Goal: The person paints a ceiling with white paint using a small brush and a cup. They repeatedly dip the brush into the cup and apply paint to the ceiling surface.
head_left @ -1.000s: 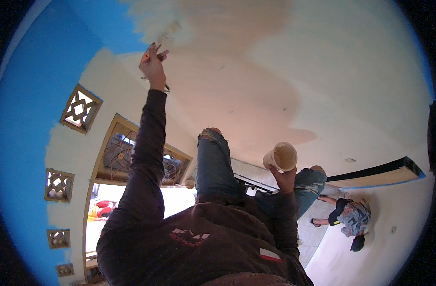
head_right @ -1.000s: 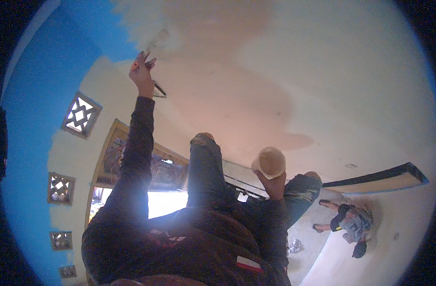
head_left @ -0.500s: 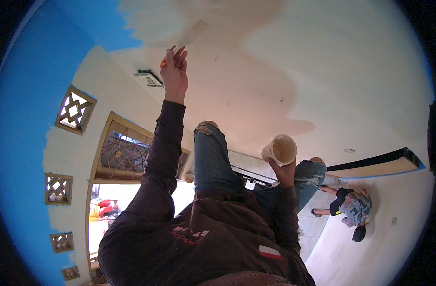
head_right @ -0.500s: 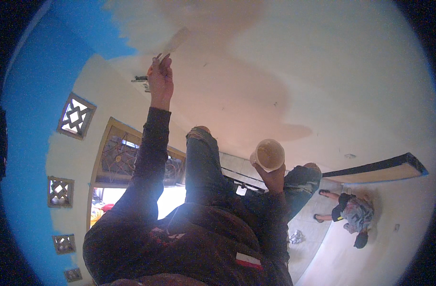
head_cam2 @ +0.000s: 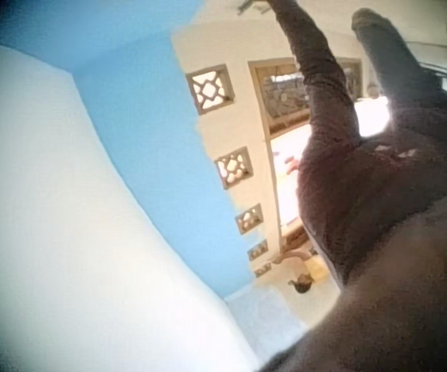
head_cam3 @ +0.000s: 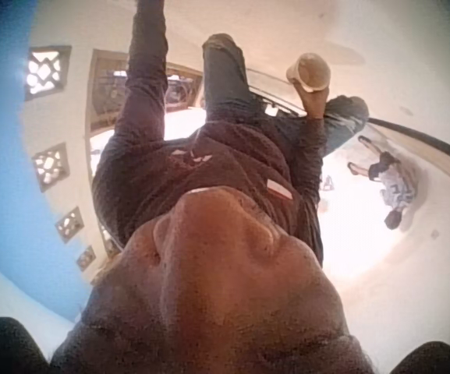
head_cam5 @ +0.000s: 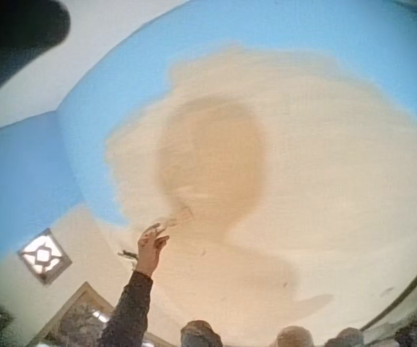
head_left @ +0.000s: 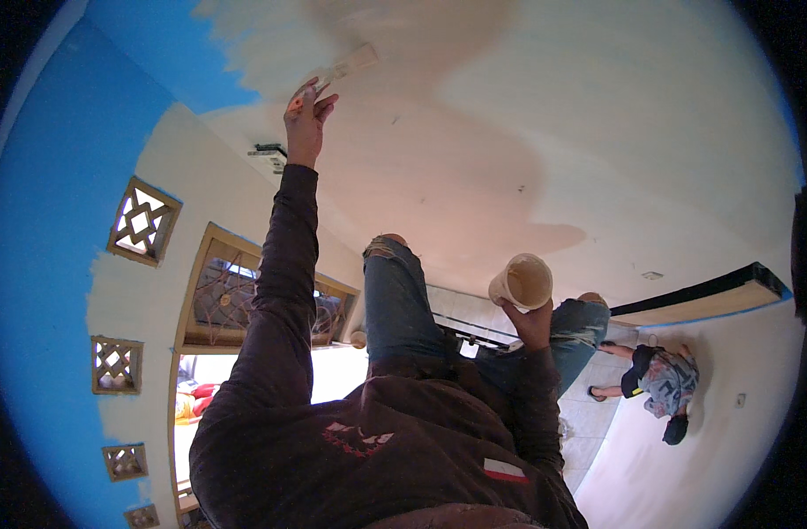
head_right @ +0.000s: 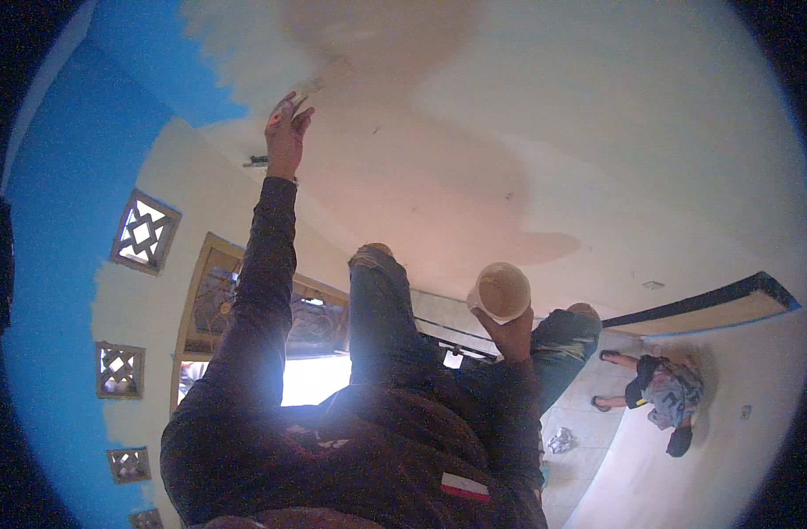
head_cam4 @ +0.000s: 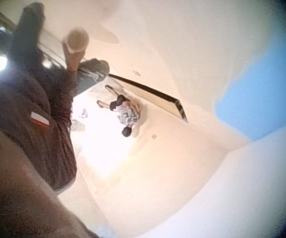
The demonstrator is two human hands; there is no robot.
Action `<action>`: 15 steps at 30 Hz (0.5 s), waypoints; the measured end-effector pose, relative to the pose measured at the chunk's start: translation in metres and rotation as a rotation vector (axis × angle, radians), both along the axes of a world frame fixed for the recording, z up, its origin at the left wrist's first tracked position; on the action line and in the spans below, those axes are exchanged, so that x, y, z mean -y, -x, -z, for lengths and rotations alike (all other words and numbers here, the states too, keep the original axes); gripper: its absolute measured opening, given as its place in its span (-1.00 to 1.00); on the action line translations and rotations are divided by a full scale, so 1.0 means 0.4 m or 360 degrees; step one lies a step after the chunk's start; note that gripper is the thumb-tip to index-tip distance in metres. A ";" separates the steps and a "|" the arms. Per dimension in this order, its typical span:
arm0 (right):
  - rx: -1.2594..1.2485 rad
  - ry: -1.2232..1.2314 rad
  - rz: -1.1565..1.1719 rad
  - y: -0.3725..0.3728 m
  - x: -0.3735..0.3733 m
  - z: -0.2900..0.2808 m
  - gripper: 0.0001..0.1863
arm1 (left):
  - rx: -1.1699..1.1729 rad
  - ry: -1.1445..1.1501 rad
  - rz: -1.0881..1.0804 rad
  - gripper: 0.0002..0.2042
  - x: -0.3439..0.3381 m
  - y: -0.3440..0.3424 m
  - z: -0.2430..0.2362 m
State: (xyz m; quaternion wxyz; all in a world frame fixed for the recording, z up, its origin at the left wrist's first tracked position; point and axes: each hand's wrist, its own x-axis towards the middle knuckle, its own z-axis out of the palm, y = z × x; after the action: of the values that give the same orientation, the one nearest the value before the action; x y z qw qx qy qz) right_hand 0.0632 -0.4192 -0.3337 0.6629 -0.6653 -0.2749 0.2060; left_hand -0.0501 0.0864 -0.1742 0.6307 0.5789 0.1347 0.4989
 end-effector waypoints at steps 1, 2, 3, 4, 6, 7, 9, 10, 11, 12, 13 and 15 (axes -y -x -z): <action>-0.0004 -0.0004 0.0009 0.001 0.001 0.004 -0.29 | -0.0001 -0.0037 -0.0060 -0.60 -0.006 0.013 -0.001; -0.0007 -0.0007 0.0018 0.002 0.000 0.006 -0.30 | -0.0002 -0.0075 -0.0121 -0.59 -0.013 0.027 -0.002; -0.0019 0.0006 0.0009 0.003 0.000 0.005 -0.30 | -0.0002 -0.0113 -0.0181 -0.58 -0.011 0.038 -0.007; -0.0032 0.0020 0.0000 0.004 0.000 0.002 -0.30 | -0.0039 -0.0164 -0.0277 -0.58 -0.009 0.053 -0.012; -0.0032 0.0032 -0.0018 0.004 -0.001 0.002 -0.28 | -0.0113 -0.0269 -0.0467 -0.60 0.005 0.084 -0.021; -0.0020 0.0030 -0.0027 0.003 -0.002 0.005 -0.26 | -0.0045 -0.0289 -0.0560 -0.61 0.016 0.091 -0.024; -0.0007 0.0037 -0.0046 0.001 -0.003 0.006 -0.23 | 0.0094 -0.0329 -0.0750 -0.64 0.034 0.102 -0.026; -0.0005 0.0047 -0.0055 0.000 -0.003 0.003 -0.23 | 0.0117 -0.0312 -0.0830 -0.65 0.042 0.105 -0.022; -0.0004 0.0057 -0.0064 0.000 -0.004 0.002 -0.23 | 0.0140 -0.0295 -0.0909 -0.65 0.053 0.102 -0.015; -0.0017 0.0033 -0.0058 -0.001 -0.007 0.009 -0.23 | 0.0166 -0.0285 -0.0994 -0.66 0.062 0.100 -0.009; -0.0025 0.0016 -0.0041 0.000 -0.007 0.016 -0.23 | 0.0180 -0.0282 -0.0925 -0.66 0.076 0.086 -0.006; -0.0032 0.0008 -0.0030 0.001 -0.004 0.021 -0.23 | 0.0170 -0.0235 -0.0669 -0.66 0.117 0.050 -0.005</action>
State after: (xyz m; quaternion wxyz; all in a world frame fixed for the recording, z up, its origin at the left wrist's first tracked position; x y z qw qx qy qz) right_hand 0.0628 -0.4176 -0.3419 0.6620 -0.6621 -0.2741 0.2197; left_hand -0.0700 0.0398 -0.1723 0.4749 0.5556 0.1819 0.6578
